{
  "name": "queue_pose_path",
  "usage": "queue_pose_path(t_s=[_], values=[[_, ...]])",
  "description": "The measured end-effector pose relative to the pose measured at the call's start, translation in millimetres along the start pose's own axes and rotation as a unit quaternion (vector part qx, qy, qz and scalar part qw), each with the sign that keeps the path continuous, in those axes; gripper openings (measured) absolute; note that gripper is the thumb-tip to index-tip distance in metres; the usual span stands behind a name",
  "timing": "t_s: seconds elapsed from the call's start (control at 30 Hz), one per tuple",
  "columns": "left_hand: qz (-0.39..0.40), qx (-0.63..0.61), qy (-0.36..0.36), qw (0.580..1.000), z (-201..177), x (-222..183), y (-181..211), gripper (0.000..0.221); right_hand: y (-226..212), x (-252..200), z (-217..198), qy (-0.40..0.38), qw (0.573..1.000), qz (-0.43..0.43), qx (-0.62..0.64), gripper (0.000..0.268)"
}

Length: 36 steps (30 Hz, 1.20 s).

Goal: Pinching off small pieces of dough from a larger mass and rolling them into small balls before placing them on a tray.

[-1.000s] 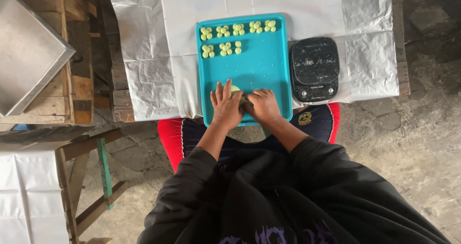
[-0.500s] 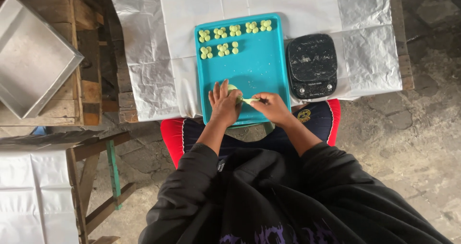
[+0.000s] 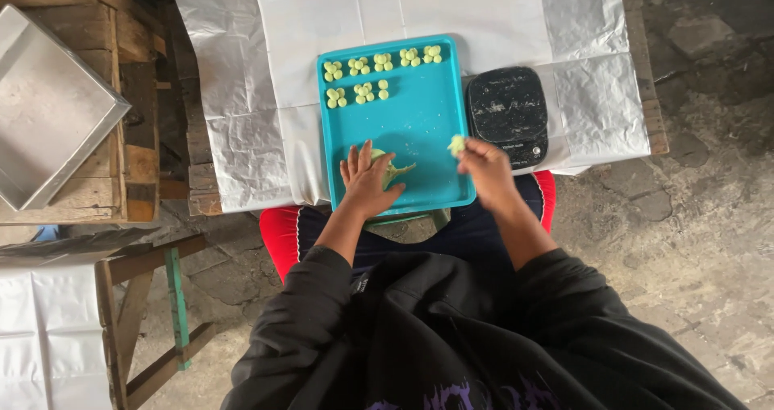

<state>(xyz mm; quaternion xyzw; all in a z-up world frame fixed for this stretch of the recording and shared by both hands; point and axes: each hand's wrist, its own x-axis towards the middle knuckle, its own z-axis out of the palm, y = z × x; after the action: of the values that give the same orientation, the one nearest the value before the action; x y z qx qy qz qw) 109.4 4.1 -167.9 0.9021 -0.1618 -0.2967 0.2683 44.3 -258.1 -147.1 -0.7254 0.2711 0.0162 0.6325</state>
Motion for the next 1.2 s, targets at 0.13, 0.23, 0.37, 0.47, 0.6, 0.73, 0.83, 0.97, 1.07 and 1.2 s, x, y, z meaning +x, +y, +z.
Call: queue_pose_path(t_s=[0.13,0.23,0.37,0.47,0.6,0.73,0.83,0.97,1.07,1.2], values=[[0.023,-0.038,-0.004,0.999,-17.3,-8.7,2.7,0.084,14.4,46.1,-42.5,0.088,0.985,-0.139,-0.058,0.028],[0.035,-0.152,0.012,0.988,-24.6,-13.7,-2.0,0.088,51.0,74.7,-73.6,0.196,0.812,-0.244,-0.493,0.023],[0.074,-0.201,0.139,0.967,-46.1,-39.0,29.4,0.062,11.6,47.2,-50.1,0.140,0.864,-0.280,-0.395,0.025],[0.161,-0.357,0.143,0.909,-25.3,-60.4,53.5,0.051,-59.8,-37.4,-3.7,-0.028,0.954,-0.251,-0.162,0.029],[0.276,-0.282,0.271,0.878,-29.6,-97.8,88.3,0.061,-79.0,-110.0,38.8,-0.318,0.903,-0.106,0.270,0.060],[0.289,-0.124,0.355,0.880,-20.9,-103.9,62.4,0.053,-91.1,-130.3,45.4,-0.384,0.850,-0.035,0.359,0.080],[0.297,-0.094,0.362,0.878,-20.0,-104.5,41.3,0.034,-89.0,-131.1,41.7,-0.396,0.851,-0.018,0.344,0.076],[0.082,-0.675,0.203,0.705,-20.1,-101.2,22.8,0.019,-77.6,-114.6,27.1,-0.360,0.923,-0.043,0.132,0.066],[-0.032,-0.795,0.063,0.602,-1.1,-96.8,17.4,0.033,-94.7,-112.8,38.9,-0.254,0.961,-0.102,0.018,0.055],[0.050,-0.720,0.061,0.690,-7.3,-136.5,100.7,0.032,-123.0,-117.4,69.3,-0.158,0.921,-0.348,-0.080,0.062]])
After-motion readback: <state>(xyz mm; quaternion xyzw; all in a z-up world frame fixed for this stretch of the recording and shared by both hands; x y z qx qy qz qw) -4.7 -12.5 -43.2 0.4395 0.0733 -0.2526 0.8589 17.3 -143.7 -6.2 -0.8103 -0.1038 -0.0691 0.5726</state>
